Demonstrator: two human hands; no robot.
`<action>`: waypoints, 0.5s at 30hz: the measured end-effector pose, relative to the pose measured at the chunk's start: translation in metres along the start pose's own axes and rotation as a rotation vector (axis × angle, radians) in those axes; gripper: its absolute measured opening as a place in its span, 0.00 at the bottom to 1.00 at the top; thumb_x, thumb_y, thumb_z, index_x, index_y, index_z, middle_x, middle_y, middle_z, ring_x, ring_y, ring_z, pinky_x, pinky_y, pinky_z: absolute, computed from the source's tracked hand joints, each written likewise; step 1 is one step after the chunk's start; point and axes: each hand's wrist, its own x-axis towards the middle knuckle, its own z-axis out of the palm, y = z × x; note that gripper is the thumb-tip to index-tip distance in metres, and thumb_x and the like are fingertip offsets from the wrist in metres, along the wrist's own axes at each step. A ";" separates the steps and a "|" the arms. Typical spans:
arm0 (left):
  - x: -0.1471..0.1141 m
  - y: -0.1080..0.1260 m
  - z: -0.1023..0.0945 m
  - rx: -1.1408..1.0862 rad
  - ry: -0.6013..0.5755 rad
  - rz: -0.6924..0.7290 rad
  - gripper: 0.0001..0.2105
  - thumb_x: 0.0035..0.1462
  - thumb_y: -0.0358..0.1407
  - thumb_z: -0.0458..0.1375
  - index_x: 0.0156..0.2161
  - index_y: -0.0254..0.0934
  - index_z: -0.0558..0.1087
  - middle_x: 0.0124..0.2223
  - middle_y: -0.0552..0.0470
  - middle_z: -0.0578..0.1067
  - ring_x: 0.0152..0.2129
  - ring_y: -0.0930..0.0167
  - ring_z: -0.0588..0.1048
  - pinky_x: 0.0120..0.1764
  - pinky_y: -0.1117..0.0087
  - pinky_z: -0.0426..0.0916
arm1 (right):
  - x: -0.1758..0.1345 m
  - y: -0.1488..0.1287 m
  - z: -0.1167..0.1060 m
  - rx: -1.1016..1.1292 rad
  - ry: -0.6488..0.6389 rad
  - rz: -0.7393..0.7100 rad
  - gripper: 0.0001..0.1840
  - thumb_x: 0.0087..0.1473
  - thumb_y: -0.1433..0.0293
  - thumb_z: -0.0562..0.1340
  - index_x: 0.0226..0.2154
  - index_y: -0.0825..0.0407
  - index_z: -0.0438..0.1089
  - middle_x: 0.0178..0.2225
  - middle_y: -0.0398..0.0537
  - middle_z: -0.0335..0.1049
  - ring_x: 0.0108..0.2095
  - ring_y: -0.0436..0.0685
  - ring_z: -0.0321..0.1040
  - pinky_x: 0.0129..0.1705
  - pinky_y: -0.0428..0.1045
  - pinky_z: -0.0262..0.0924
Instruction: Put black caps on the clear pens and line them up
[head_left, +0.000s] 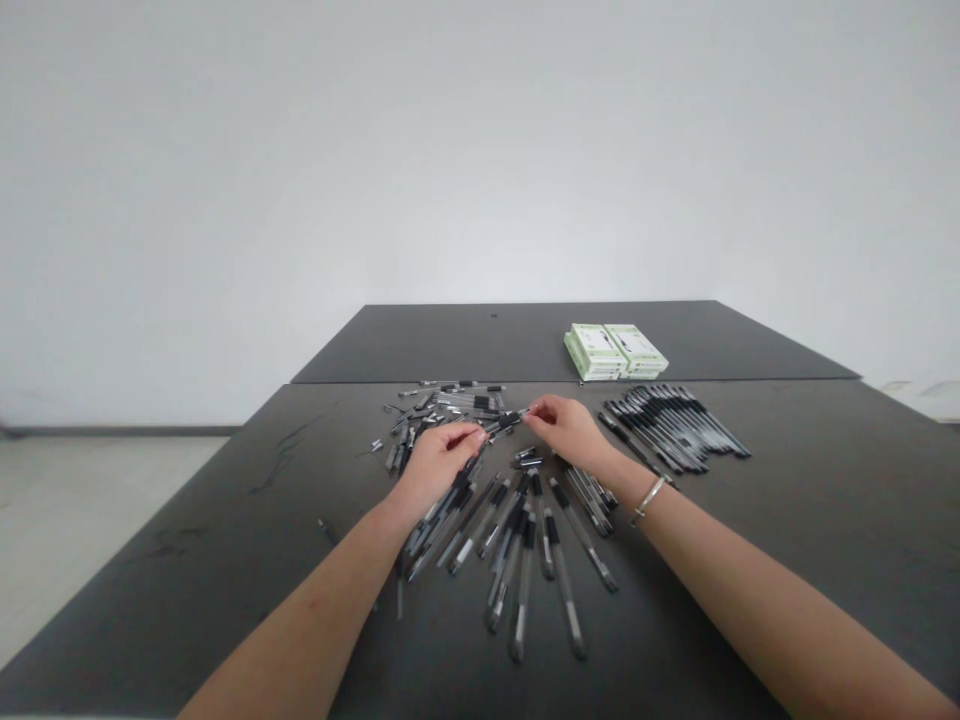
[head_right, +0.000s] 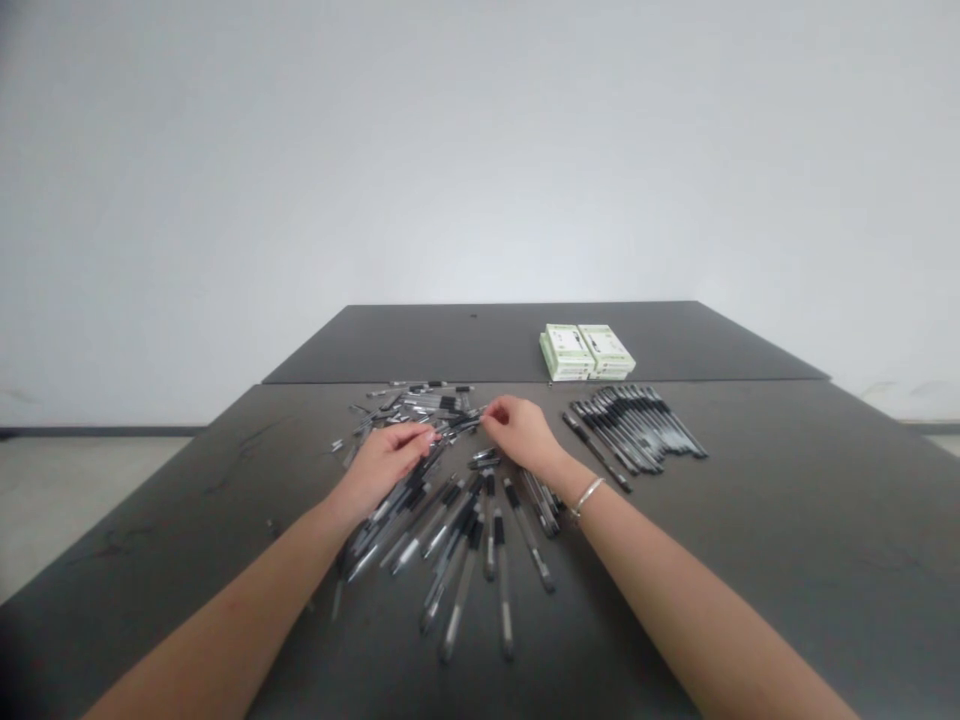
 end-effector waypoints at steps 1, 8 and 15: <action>0.000 0.000 0.000 0.003 -0.006 -0.001 0.15 0.53 0.45 0.58 0.34 0.33 0.77 0.22 0.58 0.66 0.16 0.78 0.58 0.22 0.76 0.52 | -0.004 -0.002 -0.003 0.086 0.004 0.011 0.08 0.55 0.66 0.58 0.33 0.53 0.70 0.31 0.47 0.77 0.31 0.53 0.72 0.33 0.46 0.62; -0.001 -0.002 0.001 0.025 -0.028 0.020 0.15 0.53 0.44 0.58 0.34 0.33 0.77 0.23 0.57 0.68 0.18 0.76 0.61 0.23 0.75 0.54 | -0.036 -0.009 -0.018 0.713 0.127 0.066 0.13 0.49 0.61 0.64 0.33 0.54 0.71 0.25 0.45 0.73 0.25 0.51 0.67 0.27 0.45 0.61; -0.003 0.000 0.001 0.088 -0.037 0.062 0.14 0.54 0.43 0.57 0.36 0.34 0.78 0.25 0.54 0.73 0.21 0.74 0.66 0.28 0.74 0.59 | -0.044 -0.002 -0.023 0.819 0.195 0.050 0.14 0.47 0.62 0.66 0.36 0.53 0.74 0.26 0.44 0.72 0.23 0.49 0.63 0.25 0.45 0.61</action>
